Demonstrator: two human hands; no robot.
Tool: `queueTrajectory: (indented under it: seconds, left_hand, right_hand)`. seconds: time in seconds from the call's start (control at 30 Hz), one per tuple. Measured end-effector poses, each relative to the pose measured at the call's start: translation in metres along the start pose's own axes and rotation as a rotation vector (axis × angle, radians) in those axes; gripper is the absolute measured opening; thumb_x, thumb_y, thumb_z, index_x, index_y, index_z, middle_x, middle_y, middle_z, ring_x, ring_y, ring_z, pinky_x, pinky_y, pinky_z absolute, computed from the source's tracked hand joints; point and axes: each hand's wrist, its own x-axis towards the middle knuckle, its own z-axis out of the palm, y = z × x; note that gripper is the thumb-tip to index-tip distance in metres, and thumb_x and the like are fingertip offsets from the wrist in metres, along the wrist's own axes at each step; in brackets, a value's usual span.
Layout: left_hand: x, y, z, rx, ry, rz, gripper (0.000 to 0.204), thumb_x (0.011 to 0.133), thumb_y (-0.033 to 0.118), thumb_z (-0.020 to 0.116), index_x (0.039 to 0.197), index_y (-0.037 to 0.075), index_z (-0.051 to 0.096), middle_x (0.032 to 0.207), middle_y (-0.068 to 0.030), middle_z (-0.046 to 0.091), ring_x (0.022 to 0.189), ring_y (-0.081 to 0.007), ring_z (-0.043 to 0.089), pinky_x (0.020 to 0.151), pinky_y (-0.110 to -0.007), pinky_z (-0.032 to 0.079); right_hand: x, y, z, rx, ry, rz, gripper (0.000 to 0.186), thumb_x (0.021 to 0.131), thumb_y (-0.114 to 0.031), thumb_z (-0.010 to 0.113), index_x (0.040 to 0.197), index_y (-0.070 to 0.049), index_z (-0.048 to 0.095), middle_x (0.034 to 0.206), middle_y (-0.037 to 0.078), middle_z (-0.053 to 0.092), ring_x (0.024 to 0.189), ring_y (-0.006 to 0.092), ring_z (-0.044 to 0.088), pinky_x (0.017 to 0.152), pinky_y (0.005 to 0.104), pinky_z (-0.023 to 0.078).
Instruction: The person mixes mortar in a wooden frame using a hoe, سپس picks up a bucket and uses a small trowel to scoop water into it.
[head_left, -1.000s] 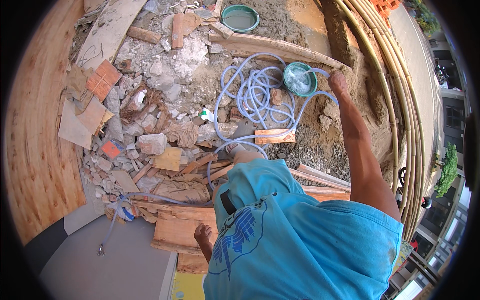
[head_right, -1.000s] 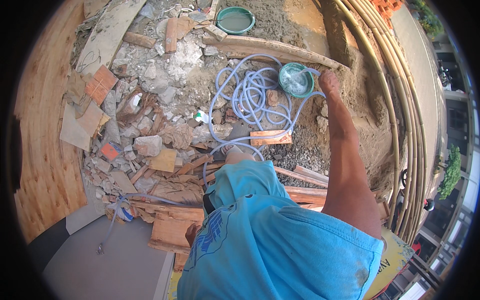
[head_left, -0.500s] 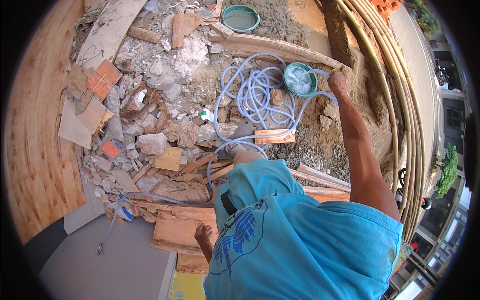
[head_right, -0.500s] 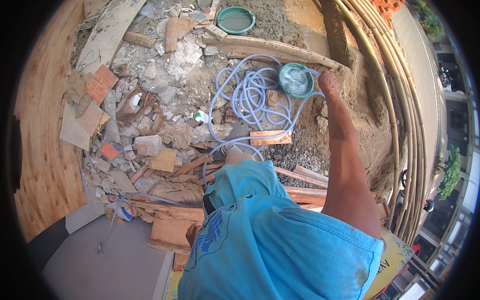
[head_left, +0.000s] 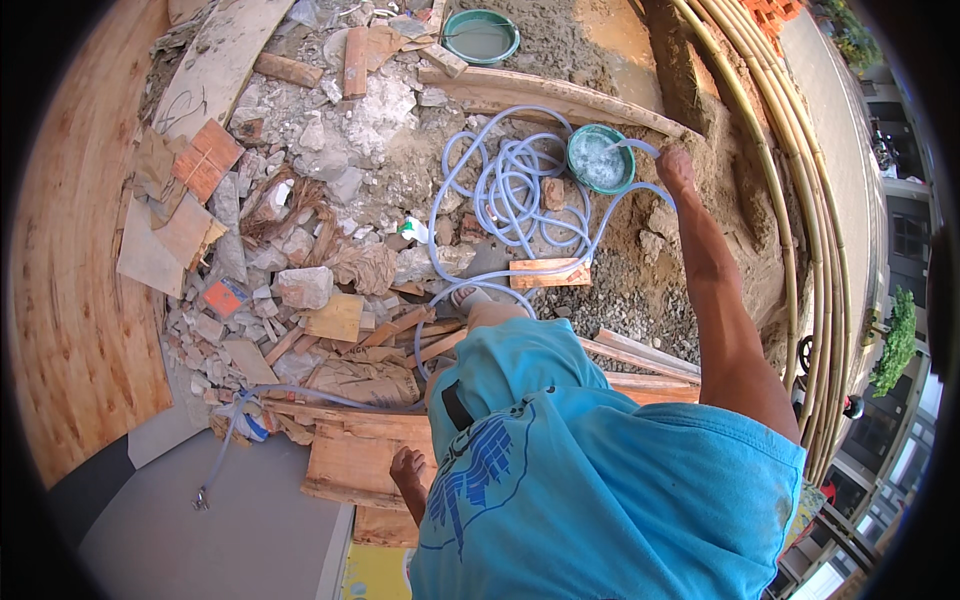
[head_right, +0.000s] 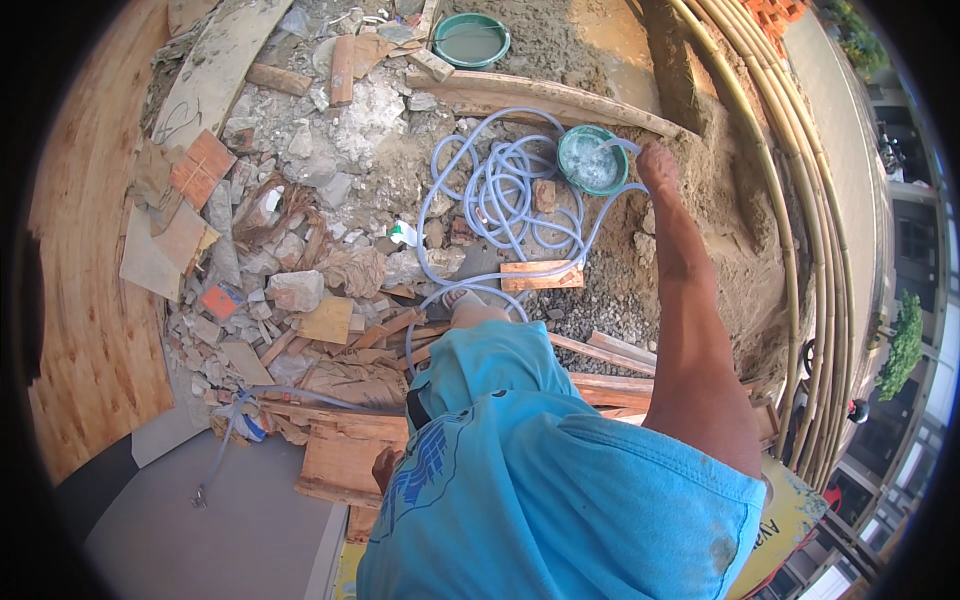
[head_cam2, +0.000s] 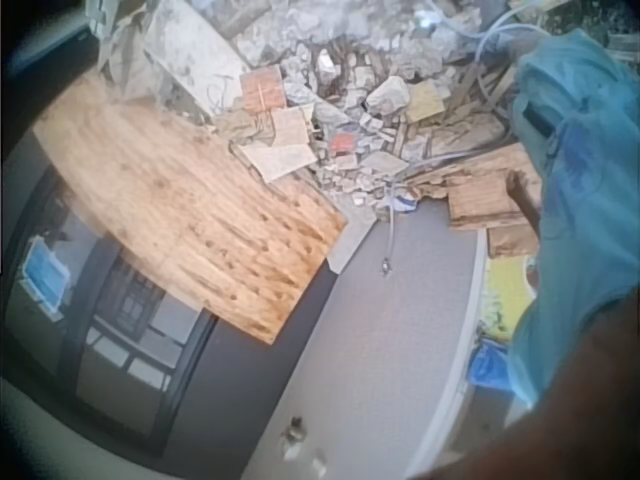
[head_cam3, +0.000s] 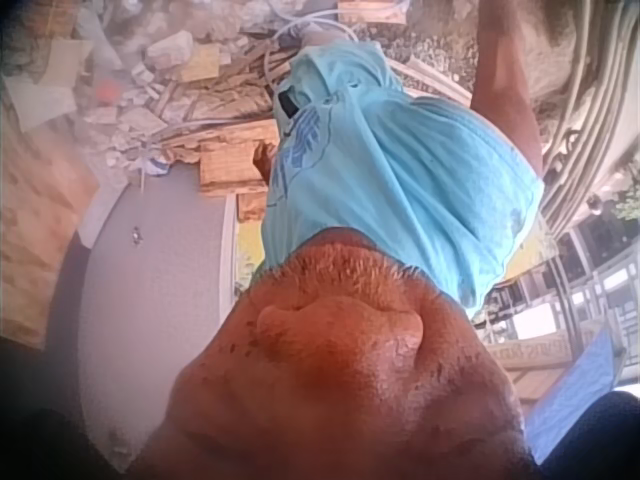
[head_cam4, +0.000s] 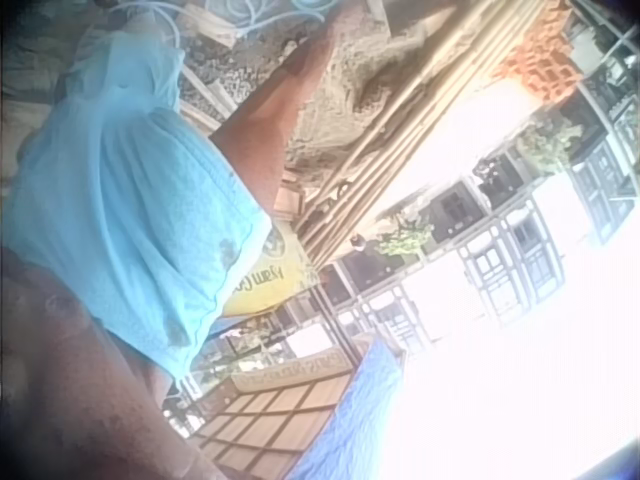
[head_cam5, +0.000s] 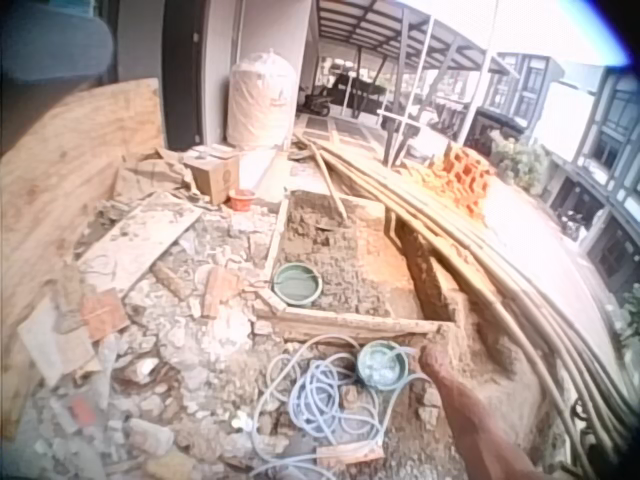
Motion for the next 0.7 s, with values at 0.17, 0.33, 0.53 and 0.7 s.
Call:
queueTrajectory:
  seconds: [0.17, 0.33, 0.53, 0.7]
  left_hand:
    - [0.004, -0.007, -0.003, -0.045, 0.022, -0.020, 0.043, 0.082, 0.025, 0.067, 0.113, -0.002, 0.056, 0.092, -0.0175, 0.063, 0.081, -0.0282, 0.065, 0.069, -0.036, 0.054]
    - [0.002, -0.002, 0.000, -0.037, 0.012, -0.017, 0.043, 0.081, 0.024, 0.068, 0.113, -0.002, 0.056, 0.092, -0.0177, 0.063, 0.082, -0.0287, 0.065, 0.070, -0.037, 0.054]
    - [-0.001, 0.009, 0.006, -0.028, 0.021, -0.045, 0.041, 0.081, 0.021, 0.066, 0.114, -0.002, 0.055, 0.094, -0.0186, 0.063, 0.083, -0.0296, 0.065, 0.071, -0.037, 0.054]
    - [-0.007, 0.018, 0.008, 0.028, 0.036, -0.038, 0.039, 0.082, 0.020, 0.065, 0.113, -0.001, 0.056, 0.095, -0.0179, 0.063, 0.084, -0.0293, 0.065, 0.072, -0.038, 0.053]
  right_hand:
    - [0.001, 0.000, 0.002, -0.004, -0.050, 0.020, 0.033, 0.088, -0.029, 0.042, 0.088, -0.006, 0.065, 0.092, 0.022, 0.065, 0.087, 0.0392, 0.063, 0.075, 0.0478, 0.050]
    - [-0.001, 0.003, 0.005, 0.007, -0.020, 0.014, 0.032, 0.088, -0.029, 0.043, 0.087, -0.007, 0.065, 0.092, 0.022, 0.065, 0.087, 0.0392, 0.062, 0.076, 0.0479, 0.050]
    - [-0.006, 0.002, 0.004, 0.050, -0.011, 0.021, 0.031, 0.086, -0.028, 0.043, 0.086, -0.006, 0.065, 0.093, 0.022, 0.064, 0.089, 0.0399, 0.061, 0.078, 0.0486, 0.049]
    - [-0.013, -0.009, -0.005, 0.045, -0.008, 0.055, 0.031, 0.086, -0.026, 0.042, 0.086, -0.006, 0.067, 0.094, 0.022, 0.064, 0.091, 0.0395, 0.061, 0.079, 0.0477, 0.049]
